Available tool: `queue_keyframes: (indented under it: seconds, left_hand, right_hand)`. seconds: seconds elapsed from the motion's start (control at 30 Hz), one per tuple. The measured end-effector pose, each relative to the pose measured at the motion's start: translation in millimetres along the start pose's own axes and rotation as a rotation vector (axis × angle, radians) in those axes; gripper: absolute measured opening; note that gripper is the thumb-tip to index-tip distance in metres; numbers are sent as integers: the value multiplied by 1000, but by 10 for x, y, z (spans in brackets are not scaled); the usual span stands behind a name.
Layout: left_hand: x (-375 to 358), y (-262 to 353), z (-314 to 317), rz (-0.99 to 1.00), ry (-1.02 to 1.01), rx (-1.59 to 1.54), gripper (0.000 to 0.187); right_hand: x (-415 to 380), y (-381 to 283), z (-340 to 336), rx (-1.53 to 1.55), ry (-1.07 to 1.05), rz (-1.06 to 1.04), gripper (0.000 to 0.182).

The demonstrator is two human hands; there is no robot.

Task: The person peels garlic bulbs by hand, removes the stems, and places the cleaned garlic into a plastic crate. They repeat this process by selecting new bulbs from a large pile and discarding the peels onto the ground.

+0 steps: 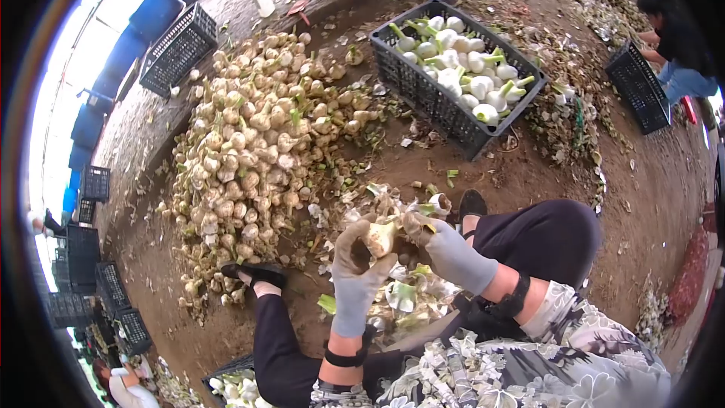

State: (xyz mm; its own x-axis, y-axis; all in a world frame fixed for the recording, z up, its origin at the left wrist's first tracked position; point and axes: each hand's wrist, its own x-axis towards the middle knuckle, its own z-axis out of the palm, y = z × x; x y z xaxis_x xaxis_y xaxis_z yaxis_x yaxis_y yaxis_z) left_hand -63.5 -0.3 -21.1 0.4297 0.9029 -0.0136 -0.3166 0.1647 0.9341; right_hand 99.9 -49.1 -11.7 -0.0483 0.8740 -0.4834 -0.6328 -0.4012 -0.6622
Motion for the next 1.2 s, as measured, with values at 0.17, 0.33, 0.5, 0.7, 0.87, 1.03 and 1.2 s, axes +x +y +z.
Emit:
queue_keyframes:
  seconds: [0.17, 0.33, 0.5, 0.7, 0.87, 1.03, 1.2]
  left_hand:
    - [-75, 87, 79, 146, -75, 254, 60]
    - [-46, 126, 154, 473, -213, 730, 57]
    - [-62, 76, 138, 392, -206, 580, 51]
    - [-114, 50, 29, 308, -214, 464, 52]
    - [-150, 53, 101, 186, -142, 114, 58]
    - [-209, 43, 65, 33, -4, -74, 58]
    - [-204, 148, 86, -277, 126, -478, 50]
  right_hand:
    - [-42, -58, -12, 82, -29, -40, 27]
    - [-79, -169, 29, -51, 35, -114, 34]
    - [-92, -224, -42, -263, -60, -252, 34]
    - [-109, -250, -21, -197, -113, -149, 28]
    - [-74, -267, -2, -347, -111, -147, 24]
    - [-57, -305, 14, -542, -97, -184, 24]
    - [-19, -202, -38, -1094, -63, -555, 21]
